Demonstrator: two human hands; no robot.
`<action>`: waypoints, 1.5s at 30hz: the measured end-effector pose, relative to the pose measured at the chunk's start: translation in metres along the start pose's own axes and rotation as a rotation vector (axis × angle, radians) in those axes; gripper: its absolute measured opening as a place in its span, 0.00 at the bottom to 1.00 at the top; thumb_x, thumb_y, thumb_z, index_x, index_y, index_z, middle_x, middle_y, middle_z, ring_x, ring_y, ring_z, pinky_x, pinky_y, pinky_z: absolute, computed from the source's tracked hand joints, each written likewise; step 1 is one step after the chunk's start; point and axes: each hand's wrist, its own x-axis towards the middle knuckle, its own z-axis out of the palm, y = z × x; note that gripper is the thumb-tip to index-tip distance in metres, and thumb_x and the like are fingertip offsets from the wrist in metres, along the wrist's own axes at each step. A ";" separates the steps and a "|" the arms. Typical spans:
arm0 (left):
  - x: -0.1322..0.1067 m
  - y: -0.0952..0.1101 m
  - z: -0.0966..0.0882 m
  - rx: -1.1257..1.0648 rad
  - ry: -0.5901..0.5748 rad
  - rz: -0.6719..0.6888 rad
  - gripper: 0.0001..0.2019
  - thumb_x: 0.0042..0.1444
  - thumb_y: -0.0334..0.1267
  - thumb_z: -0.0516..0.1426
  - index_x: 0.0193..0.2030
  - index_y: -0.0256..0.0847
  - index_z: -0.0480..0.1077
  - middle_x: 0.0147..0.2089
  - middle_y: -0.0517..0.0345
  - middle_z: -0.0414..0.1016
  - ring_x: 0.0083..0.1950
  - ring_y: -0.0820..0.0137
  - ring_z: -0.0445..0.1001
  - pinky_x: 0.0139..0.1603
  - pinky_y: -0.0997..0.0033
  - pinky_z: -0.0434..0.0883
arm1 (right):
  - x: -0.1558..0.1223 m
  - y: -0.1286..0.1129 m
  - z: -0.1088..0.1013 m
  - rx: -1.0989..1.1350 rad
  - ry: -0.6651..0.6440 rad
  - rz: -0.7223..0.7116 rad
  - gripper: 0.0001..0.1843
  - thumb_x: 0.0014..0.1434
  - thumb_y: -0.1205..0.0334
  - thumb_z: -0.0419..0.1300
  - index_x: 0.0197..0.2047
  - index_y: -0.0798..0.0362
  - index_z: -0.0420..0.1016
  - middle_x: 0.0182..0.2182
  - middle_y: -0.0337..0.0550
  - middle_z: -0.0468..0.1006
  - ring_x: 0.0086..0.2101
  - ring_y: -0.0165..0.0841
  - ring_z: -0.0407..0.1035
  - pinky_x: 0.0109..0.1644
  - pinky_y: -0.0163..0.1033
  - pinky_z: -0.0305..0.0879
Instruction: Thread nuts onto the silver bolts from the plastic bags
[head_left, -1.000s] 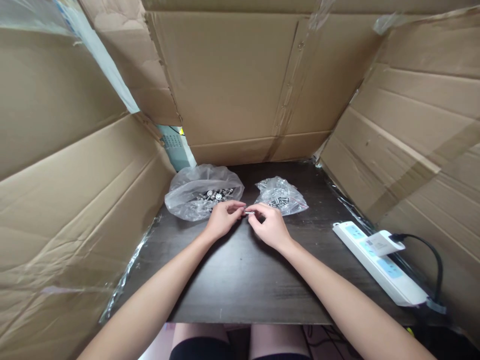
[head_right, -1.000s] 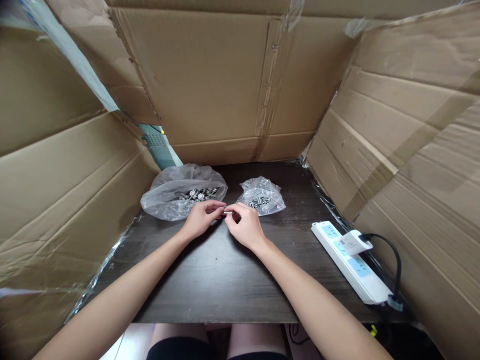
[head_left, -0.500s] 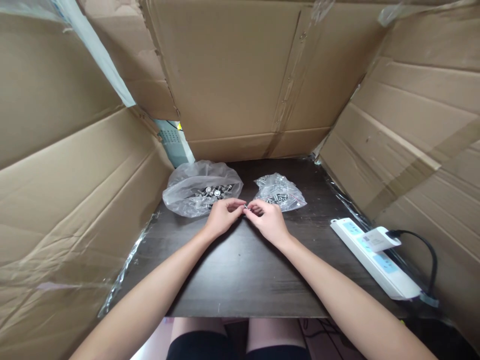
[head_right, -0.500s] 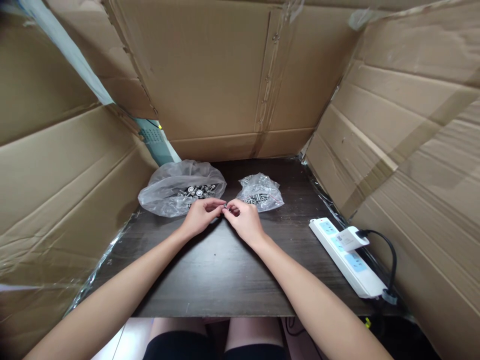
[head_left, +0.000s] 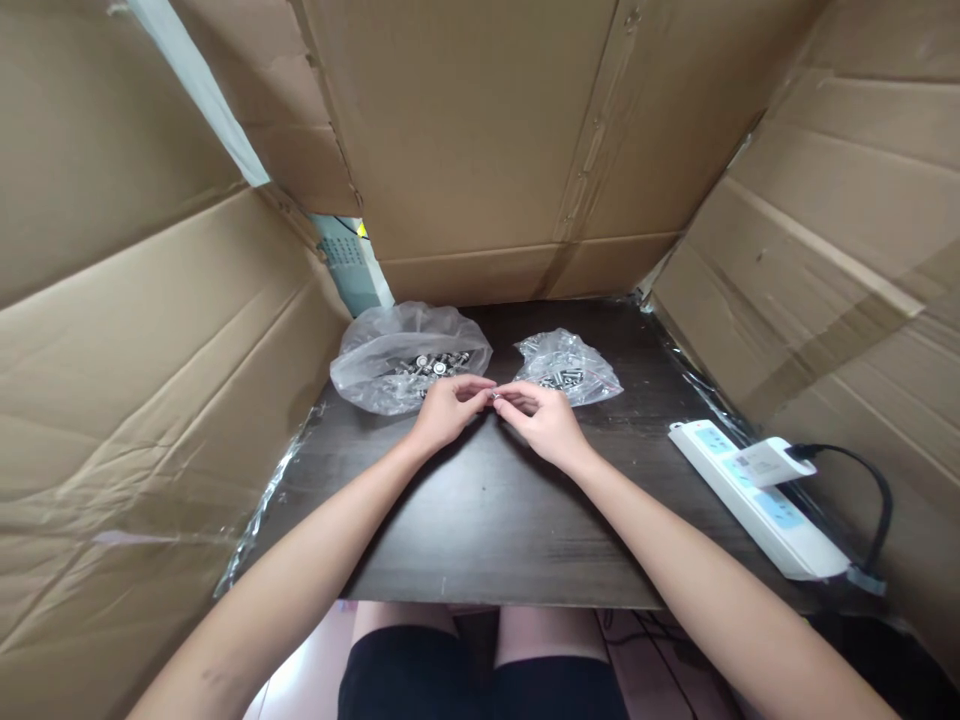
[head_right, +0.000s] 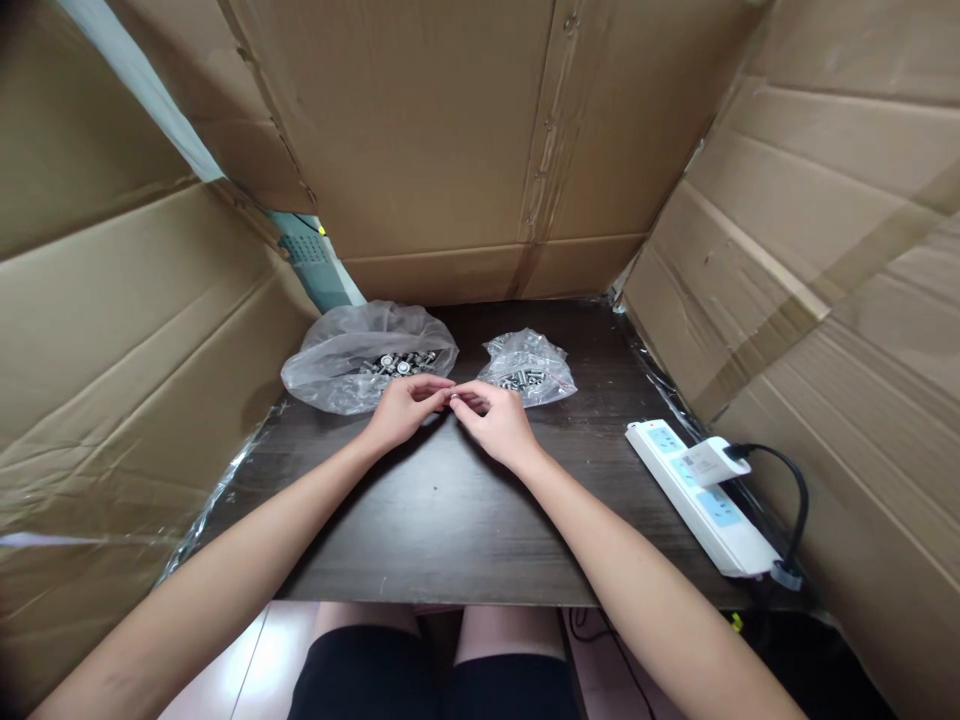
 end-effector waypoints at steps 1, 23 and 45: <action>0.000 0.000 0.000 -0.006 0.008 -0.001 0.16 0.57 0.44 0.64 0.45 0.33 0.79 0.43 0.46 0.84 0.43 0.62 0.82 0.47 0.64 0.78 | 0.000 0.000 0.000 -0.010 0.006 0.004 0.10 0.59 0.58 0.64 0.42 0.53 0.81 0.38 0.47 0.85 0.39 0.37 0.80 0.47 0.43 0.78; -0.008 0.016 0.010 -0.165 0.048 -0.086 0.23 0.55 0.46 0.66 0.53 0.37 0.68 0.37 0.52 0.83 0.42 0.62 0.84 0.48 0.61 0.80 | 0.002 -0.003 0.001 -0.222 0.126 -0.161 0.02 0.60 0.64 0.60 0.36 0.52 0.71 0.32 0.42 0.76 0.31 0.32 0.72 0.37 0.38 0.71; -0.002 0.008 0.002 0.257 0.153 0.175 0.08 0.56 0.40 0.62 0.37 0.37 0.75 0.38 0.53 0.80 0.37 0.68 0.79 0.39 0.69 0.77 | 0.019 -0.006 -0.077 -1.202 0.088 0.143 0.16 0.62 0.71 0.56 0.40 0.53 0.86 0.44 0.47 0.84 0.48 0.44 0.72 0.52 0.45 0.61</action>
